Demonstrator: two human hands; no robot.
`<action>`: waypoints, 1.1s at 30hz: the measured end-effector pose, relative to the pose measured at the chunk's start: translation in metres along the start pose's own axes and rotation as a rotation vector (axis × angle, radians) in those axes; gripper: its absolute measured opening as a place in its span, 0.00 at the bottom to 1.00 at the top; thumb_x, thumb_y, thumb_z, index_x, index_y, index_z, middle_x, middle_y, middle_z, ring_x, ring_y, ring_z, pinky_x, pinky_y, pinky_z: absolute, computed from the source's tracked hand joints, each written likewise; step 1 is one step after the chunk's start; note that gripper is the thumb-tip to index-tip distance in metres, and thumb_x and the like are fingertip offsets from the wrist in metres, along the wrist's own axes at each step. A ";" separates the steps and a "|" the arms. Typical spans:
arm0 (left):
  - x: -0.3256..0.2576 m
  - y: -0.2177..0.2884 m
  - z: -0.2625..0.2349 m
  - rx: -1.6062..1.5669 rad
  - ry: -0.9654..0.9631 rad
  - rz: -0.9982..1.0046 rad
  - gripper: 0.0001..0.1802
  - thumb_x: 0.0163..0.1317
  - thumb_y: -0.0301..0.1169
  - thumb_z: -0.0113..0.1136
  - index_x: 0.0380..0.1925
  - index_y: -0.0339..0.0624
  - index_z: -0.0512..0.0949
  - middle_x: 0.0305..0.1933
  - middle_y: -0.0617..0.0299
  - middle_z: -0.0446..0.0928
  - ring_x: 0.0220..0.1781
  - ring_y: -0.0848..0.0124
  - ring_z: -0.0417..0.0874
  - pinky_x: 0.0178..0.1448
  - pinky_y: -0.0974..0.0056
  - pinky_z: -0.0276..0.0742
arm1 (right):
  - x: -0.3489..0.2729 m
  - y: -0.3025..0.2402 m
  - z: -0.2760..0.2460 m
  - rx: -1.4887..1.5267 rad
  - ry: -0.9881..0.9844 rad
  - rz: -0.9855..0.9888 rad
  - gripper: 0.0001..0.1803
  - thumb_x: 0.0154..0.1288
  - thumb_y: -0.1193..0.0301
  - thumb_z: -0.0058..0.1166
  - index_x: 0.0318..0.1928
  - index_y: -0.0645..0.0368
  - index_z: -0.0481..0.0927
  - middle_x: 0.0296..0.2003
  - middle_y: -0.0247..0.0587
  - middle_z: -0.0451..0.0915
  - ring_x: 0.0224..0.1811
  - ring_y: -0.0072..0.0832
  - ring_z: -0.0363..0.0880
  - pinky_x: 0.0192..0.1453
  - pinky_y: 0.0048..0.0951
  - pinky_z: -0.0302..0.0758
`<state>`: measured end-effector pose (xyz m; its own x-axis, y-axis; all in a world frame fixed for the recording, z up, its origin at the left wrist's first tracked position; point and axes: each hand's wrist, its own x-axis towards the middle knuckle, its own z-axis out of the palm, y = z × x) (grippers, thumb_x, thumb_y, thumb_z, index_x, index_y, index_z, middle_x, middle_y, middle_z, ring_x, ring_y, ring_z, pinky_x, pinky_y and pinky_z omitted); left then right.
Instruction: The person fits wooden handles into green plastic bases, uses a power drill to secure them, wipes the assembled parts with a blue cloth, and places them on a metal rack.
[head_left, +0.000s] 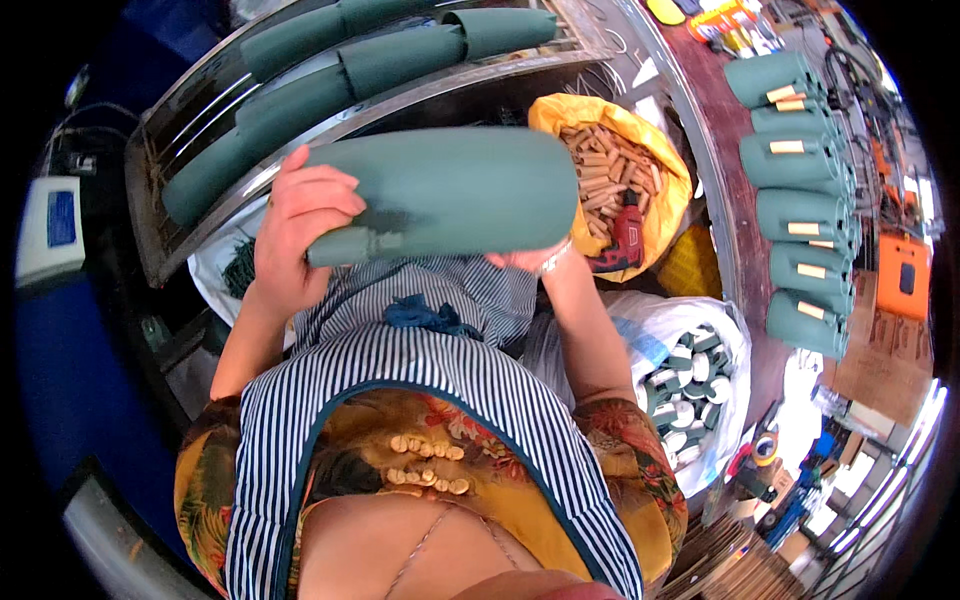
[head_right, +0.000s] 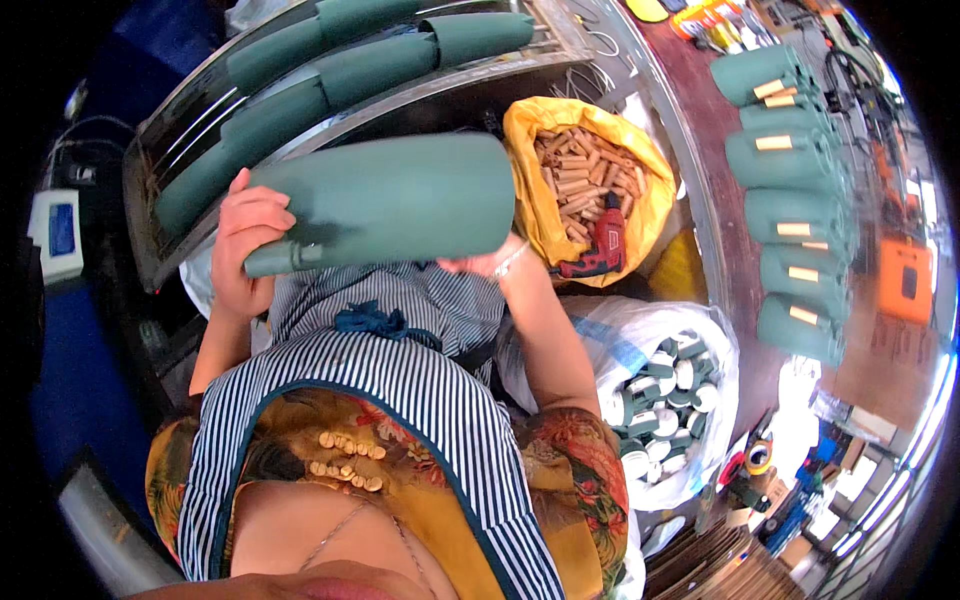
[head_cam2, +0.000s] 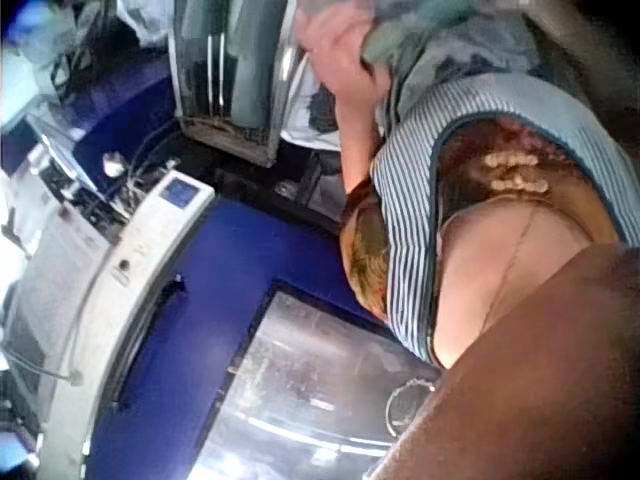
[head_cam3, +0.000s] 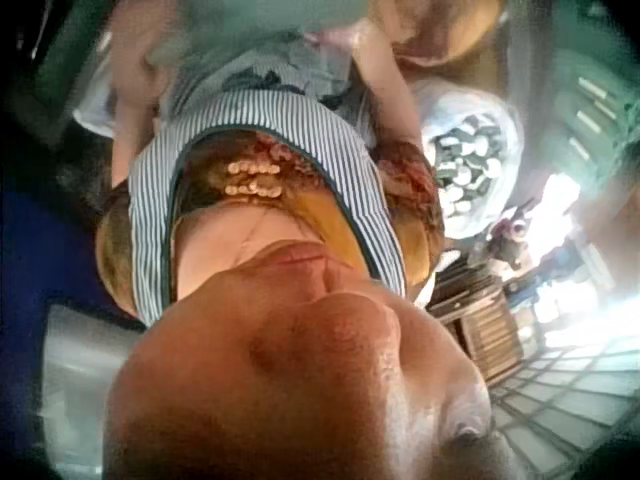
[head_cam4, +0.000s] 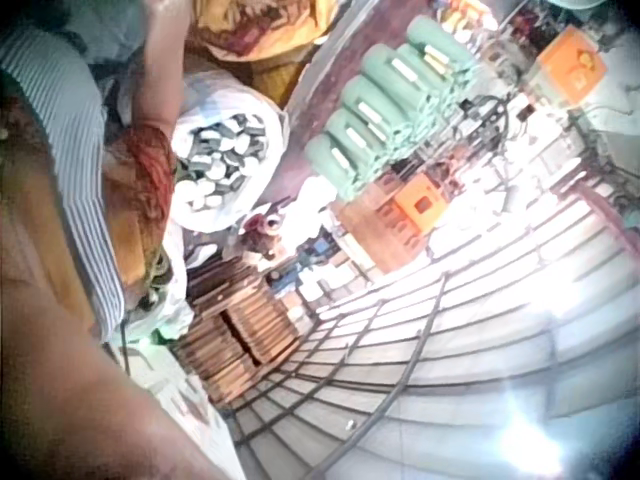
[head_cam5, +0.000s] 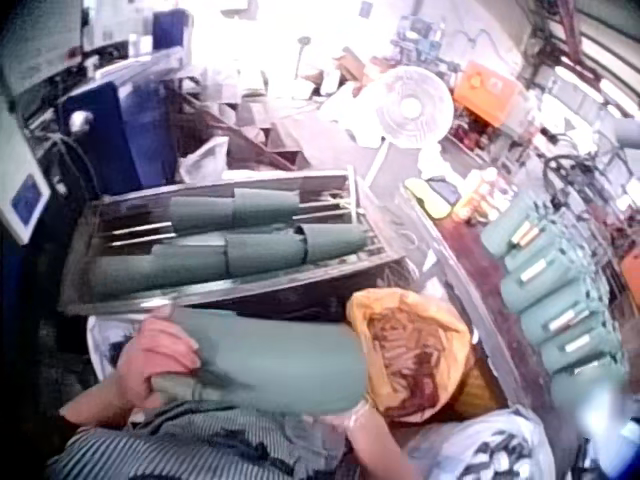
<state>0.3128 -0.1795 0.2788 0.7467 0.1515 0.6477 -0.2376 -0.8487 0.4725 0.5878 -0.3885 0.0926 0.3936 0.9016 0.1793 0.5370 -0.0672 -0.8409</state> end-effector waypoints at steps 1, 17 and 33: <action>-0.008 -0.007 0.006 -0.024 0.013 -0.036 0.12 0.61 0.31 0.62 0.42 0.39 0.74 0.46 0.54 0.78 0.54 0.56 0.79 0.73 0.44 0.57 | -0.009 -0.002 -0.008 0.203 -0.012 0.162 0.11 0.60 0.75 0.55 0.45 0.62 0.80 0.38 0.36 0.82 0.30 0.24 0.77 0.34 0.29 0.74; -0.090 -0.058 0.059 -0.395 -0.147 -0.861 0.17 0.63 0.24 0.52 0.52 0.38 0.71 0.57 0.53 0.75 0.66 0.56 0.71 0.71 0.55 0.63 | -0.112 0.159 -0.089 -0.583 1.075 1.198 0.22 0.56 0.60 0.66 0.39 0.69 0.81 0.36 0.57 0.84 0.35 0.46 0.85 0.43 0.44 0.81; -0.089 -0.064 0.060 -0.330 -0.280 -0.756 0.18 0.64 0.28 0.56 0.55 0.43 0.73 0.57 0.57 0.76 0.62 0.62 0.75 0.68 0.59 0.67 | -0.176 0.225 -0.101 1.216 1.020 1.064 0.27 0.62 0.46 0.55 0.54 0.50 0.75 0.42 0.37 0.80 0.37 0.33 0.78 0.35 0.33 0.74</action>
<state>0.2987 -0.1691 0.1548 0.8920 0.4480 -0.0594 0.2474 -0.3741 0.8938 0.7148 -0.6058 -0.0770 0.6292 0.1074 -0.7698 -0.7469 0.3577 -0.5605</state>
